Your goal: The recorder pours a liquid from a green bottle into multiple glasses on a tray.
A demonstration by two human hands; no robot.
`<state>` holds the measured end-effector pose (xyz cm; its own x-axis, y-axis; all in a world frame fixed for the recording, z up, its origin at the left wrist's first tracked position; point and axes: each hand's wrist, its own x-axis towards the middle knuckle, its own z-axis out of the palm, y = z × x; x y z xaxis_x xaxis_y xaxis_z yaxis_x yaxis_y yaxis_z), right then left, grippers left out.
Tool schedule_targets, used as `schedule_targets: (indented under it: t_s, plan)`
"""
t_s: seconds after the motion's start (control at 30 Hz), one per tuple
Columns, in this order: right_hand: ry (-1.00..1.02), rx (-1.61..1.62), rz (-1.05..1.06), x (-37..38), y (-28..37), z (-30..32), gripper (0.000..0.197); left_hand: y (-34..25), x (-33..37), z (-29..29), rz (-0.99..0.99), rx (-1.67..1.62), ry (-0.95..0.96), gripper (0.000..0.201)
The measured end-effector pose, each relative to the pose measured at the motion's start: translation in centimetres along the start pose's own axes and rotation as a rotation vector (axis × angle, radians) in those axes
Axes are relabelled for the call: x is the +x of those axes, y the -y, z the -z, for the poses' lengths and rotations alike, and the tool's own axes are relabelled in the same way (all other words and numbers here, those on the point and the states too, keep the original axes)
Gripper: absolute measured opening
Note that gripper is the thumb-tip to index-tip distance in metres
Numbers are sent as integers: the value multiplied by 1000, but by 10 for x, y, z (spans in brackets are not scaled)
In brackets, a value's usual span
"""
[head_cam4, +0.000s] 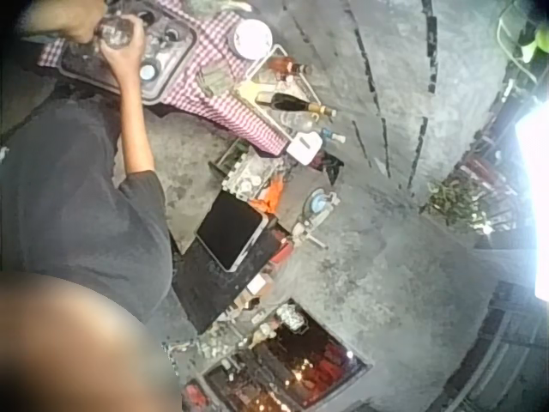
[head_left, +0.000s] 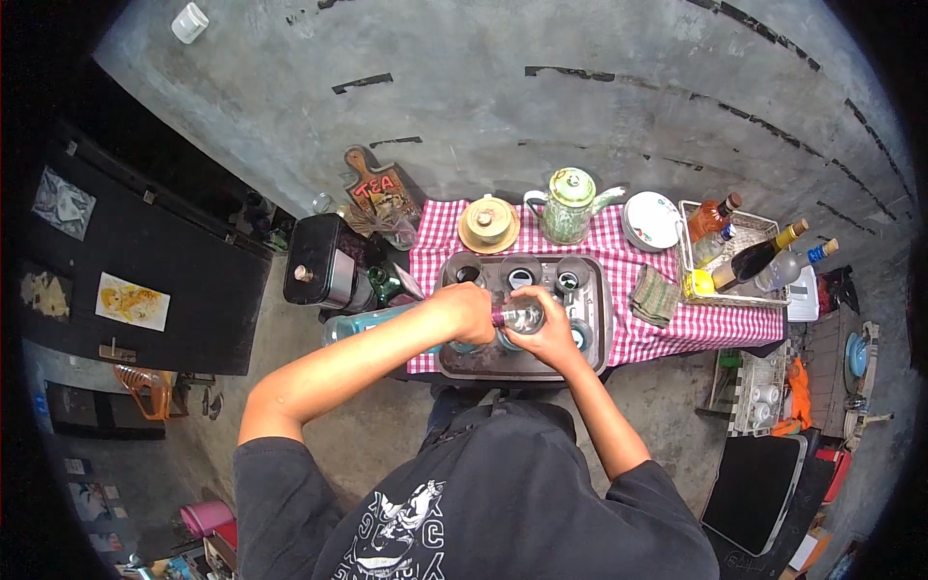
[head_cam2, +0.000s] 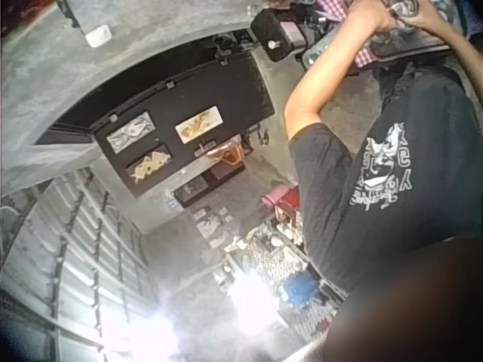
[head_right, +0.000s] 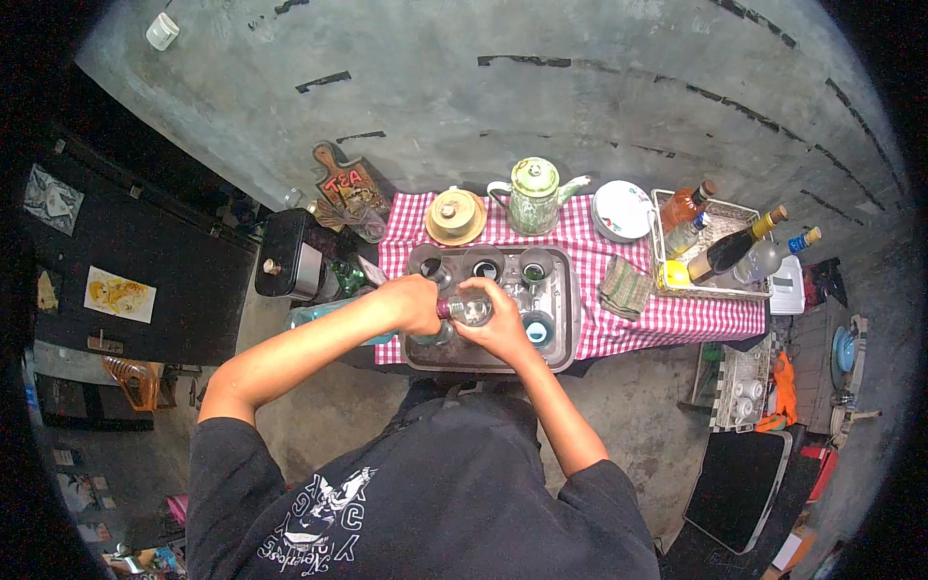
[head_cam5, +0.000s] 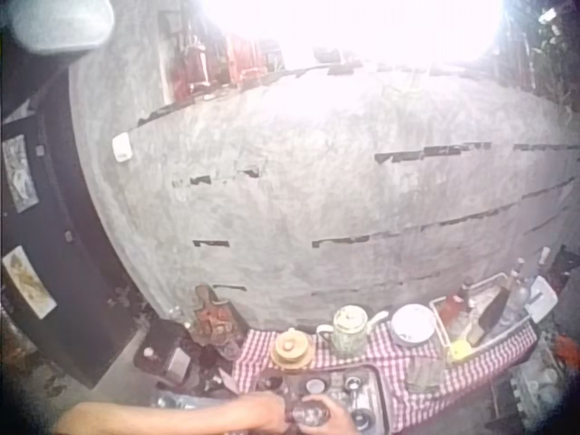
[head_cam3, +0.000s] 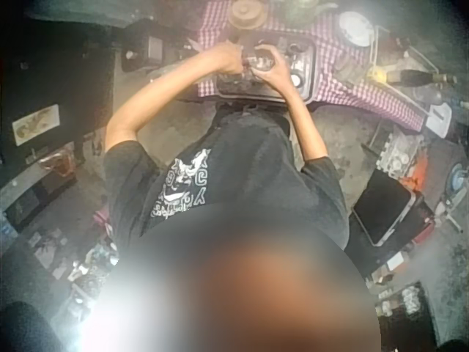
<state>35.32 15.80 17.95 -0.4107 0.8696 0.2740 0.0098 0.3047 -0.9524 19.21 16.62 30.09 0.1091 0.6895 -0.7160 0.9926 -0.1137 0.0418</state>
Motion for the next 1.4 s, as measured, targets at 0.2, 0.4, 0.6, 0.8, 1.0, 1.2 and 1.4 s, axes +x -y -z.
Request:
schedule_targets:
  t_s: [0.2, 0.4, 0.6, 0.8, 1.0, 1.2, 1.4]
  plan:
    - [0, -30, 5, 0, -1, 1, 50, 1, 3, -4, -14, -5, -4, 34]
    - [3, -32, 18, 1, 1, 2, 50, 1, 1, -4, -1, -28, -29, 36]
    - [3, -25, 12, 1, 3, 2, 51, 0, -2, -3, 6, -33, -49, 38]
    - [1, -42, 24, 0, 4, 1, 50, 1, 0, -7, 16, -15, -33, 36]
    - [-4, -41, 23, -3, 6, -1, 49, 1, -4, -7, 15, -23, -33, 36]
    - [3, -42, 20, -5, 6, -5, 50, 3, -8, -10, 11, -29, -47, 37]
    - [13, -35, 30, -6, 10, -6, 50, 4, -11, -11, 14, -30, -64, 37]
